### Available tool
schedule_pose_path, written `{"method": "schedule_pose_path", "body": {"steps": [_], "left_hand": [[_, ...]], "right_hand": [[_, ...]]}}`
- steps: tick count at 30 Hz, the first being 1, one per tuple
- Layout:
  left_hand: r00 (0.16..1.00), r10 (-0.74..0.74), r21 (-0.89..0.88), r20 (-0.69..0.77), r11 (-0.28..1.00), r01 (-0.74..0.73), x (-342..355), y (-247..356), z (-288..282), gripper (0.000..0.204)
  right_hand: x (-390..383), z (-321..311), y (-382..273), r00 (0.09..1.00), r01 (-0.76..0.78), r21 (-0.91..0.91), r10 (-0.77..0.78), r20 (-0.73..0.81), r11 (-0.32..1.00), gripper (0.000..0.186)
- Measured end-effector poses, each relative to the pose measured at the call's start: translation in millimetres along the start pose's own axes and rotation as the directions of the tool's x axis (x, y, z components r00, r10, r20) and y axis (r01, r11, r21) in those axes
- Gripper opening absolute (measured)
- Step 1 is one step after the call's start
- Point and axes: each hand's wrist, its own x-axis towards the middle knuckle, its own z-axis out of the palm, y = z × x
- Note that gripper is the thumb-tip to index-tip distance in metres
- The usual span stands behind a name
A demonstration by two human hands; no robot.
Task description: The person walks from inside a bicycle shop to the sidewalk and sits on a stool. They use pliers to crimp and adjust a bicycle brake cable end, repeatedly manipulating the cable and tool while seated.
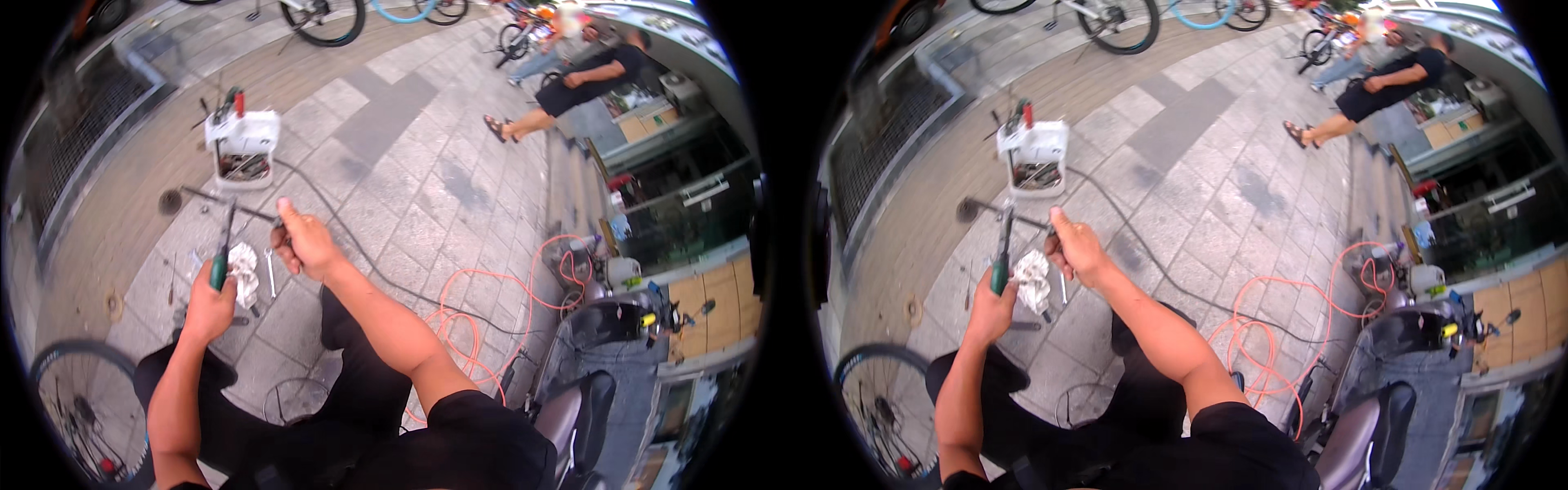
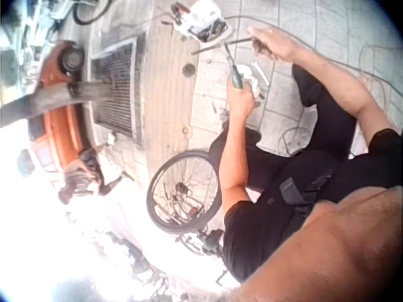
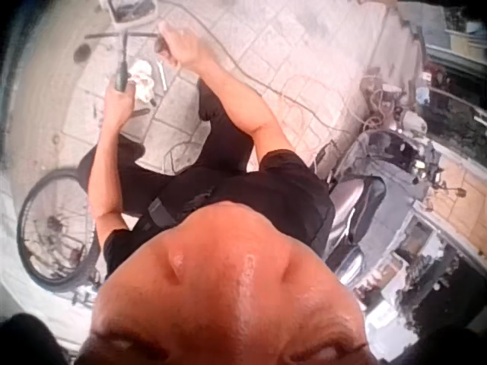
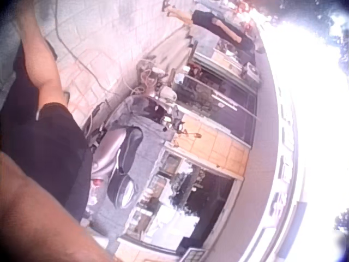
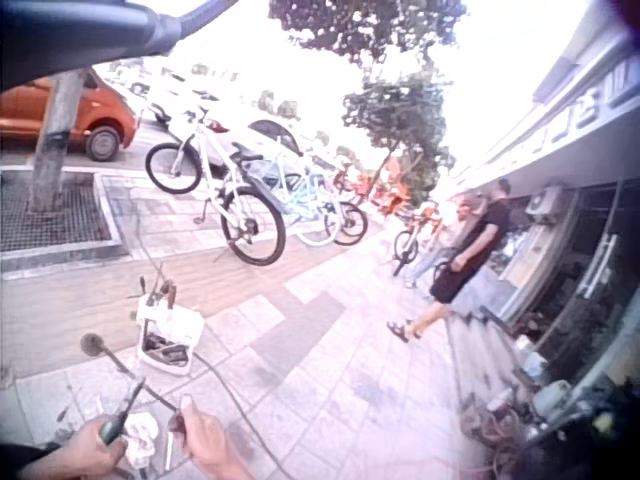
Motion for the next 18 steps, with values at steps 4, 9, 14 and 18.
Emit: {"method": "schedule_pose_path", "body": {"steps": [4,9,14,18], "left_hand": [[0.998,-0.058,0.015,0.0,0.998,0.058,-1.5,5.7,2.2,0.02],[1.0,-0.017,0.035,0.015,0.999,0.016,0.2,6.6,2.1,0.02],[0.998,-0.059,-0.016,0.009,0.998,0.059,1.0,0.5,-0.3,0.02],[0.999,-0.036,-0.018,0.004,0.999,0.036,0.8,2.7,-0.8,0.02]], "right_hand": [[-1.1,8.4,13.4,0.764,0.501,-0.388,-0.606,-0.221,0.774,0.044],[-10.1,13.5,6.0,0.826,0.425,-0.396,-0.528,-0.198,0.814,0.045],[-10.3,10.6,-3.8,0.9,0.299,-0.365,-0.387,-0.199,0.882,0.057],[-10.2,25.3,6.1,0.622,0.544,-0.591,-0.759,-0.192,0.595,0.065]]}}
